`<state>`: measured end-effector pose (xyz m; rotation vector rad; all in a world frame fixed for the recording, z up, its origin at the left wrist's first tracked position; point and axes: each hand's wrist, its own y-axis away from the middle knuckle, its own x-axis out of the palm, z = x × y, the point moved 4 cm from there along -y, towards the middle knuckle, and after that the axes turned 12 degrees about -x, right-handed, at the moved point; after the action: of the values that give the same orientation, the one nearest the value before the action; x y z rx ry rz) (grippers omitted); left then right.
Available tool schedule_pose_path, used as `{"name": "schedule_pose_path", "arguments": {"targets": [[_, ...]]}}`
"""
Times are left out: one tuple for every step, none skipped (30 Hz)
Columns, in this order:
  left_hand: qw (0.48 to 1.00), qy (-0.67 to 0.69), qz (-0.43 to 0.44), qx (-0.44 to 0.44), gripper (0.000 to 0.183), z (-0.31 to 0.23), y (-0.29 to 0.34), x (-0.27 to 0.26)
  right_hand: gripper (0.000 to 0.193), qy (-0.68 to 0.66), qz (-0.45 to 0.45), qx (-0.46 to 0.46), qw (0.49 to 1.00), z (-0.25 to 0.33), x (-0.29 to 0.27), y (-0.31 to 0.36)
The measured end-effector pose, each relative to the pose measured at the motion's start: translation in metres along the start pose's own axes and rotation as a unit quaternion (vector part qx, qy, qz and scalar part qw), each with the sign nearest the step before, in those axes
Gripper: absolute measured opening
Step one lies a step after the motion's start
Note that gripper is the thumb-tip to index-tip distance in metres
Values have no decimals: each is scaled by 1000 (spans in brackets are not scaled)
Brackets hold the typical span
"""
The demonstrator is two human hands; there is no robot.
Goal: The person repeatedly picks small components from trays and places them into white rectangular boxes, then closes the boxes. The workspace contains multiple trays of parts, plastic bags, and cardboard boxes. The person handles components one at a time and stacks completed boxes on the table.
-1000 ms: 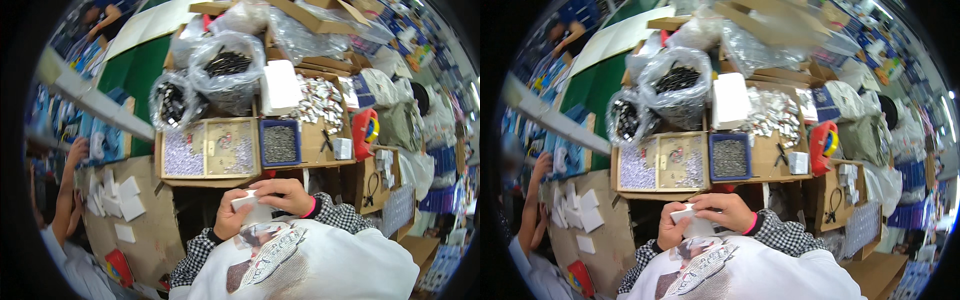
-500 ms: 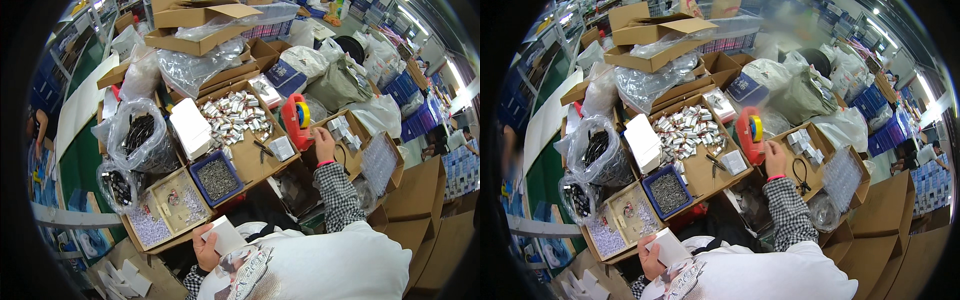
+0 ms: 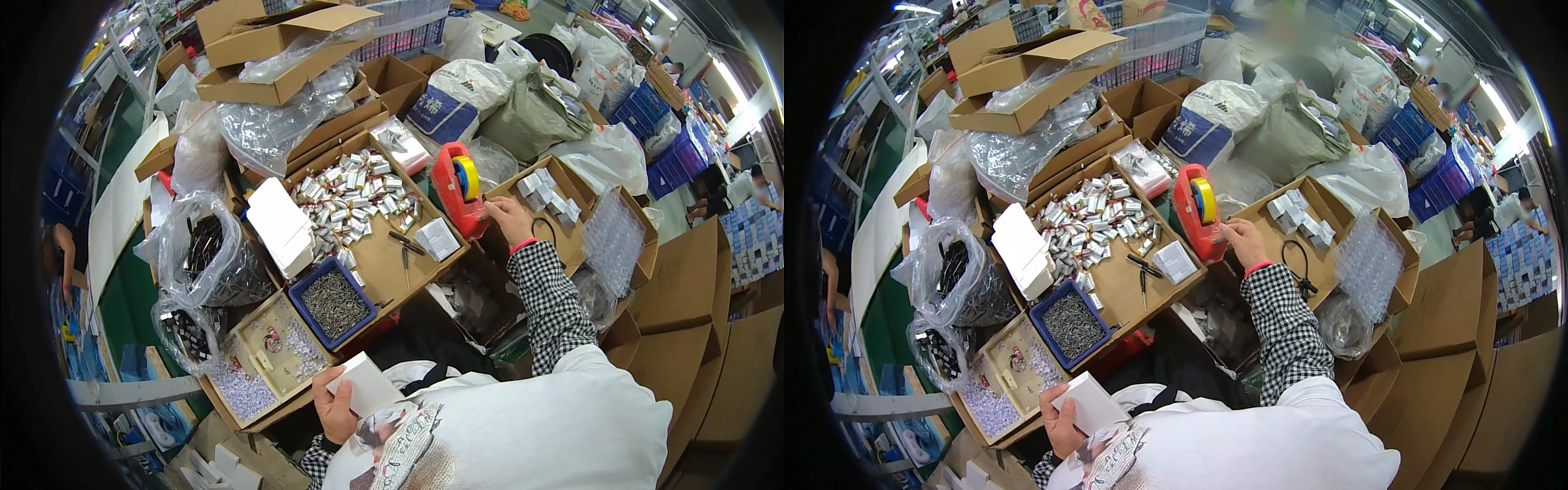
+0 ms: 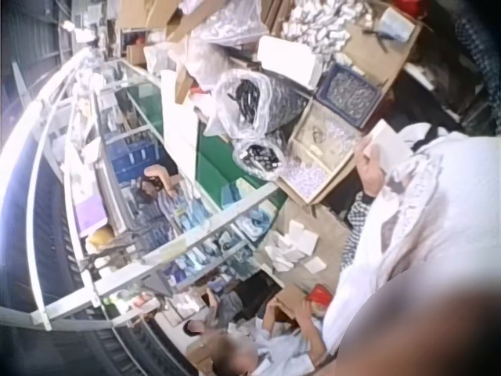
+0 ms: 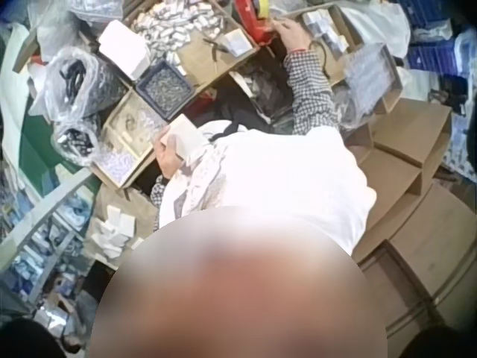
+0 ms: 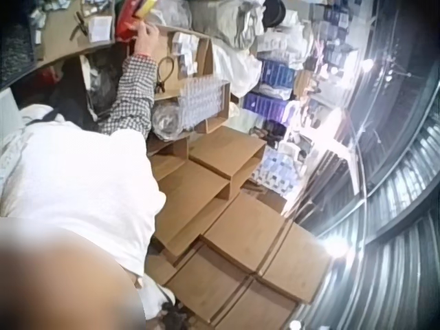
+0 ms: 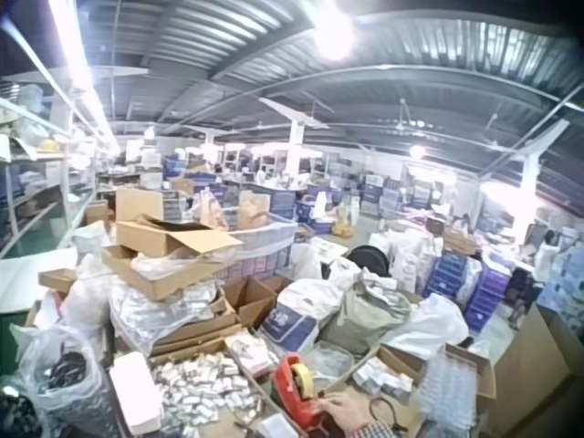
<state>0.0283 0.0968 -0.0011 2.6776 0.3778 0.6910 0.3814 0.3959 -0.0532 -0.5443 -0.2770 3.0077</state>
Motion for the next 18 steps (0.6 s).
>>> {"name": "schedule_pose_path", "arguments": {"targets": [[1000, 0, 1, -2, 21, 1, -1, 1, 30, -49, -28, 50, 997, -2, 3, 2], [1000, 0, 2, -5, 22, 1, -1, 2, 27, -101, -29, 41, 994, 1, 2, 5], [1000, -3, 5, -6, 22, 1, -2, 2, 26, -127, -26, 44, 991, 3, 2, 9], [1000, -7, 8, -5, 22, 1, -2, 4, 25, -149, -27, 57, 987, 6, 1, 14], [1000, -9, 12, -5, 22, 1, -3, 5, 23, -184, -25, 54, 981, 9, 0, 17], [1000, -12, 13, -7, 22, 0, -3, 5, 21, -169, -23, 48, 984, 13, -3, 22], [1000, -14, 13, -9, 22, 0, -3, 6, 20, -181, -28, 87, 979, 12, -3, 28], [1000, -17, 13, -12, 21, 0, -3, 6, 20, -195, -35, 120, 973, 12, -2, 34], [1000, -22, 15, -13, 21, 0, -3, 7, 19, -212, -41, 156, 964, 10, -1, 40], [999, -26, 16, -13, 21, 0, -3, 7, 18, -230, -41, 164, 958, 10, 0, 45], [999, -32, 18, -13, 21, 0, -3, 7, 17, -251, -41, 177, 951, 9, 2, 49], [999, -32, 25, -20, 23, 0, -4, 7, 16, -272, -41, 189, 943, 7, 4, 53], [999, -33, 31, -26, 24, 0, -4, 7, 16, -290, -46, 206, 933, 5, 6, 55], [998, -24, 44, -29, 25, 0, -4, 6, 16, -300, -46, 207, 930, 3, 7, 56], [997, -61, 44, -19, 28, 0, -4, 6, 16, -308, -44, 202, 929, 1, 7, 57], [995, -89, 50, -5, 30, -1, -4, 6, 15, -314, -43, 199, 927, -1, 7, 57], [992, -117, 56, 9, 32, -2, -4, 6, 15, -323, -41, 192, 926, -3, 7, 58], [992, -113, 53, 2, 33, -1, -4, 5, 15, -322, -45, 198, 925, -6, 8, 58]]}}
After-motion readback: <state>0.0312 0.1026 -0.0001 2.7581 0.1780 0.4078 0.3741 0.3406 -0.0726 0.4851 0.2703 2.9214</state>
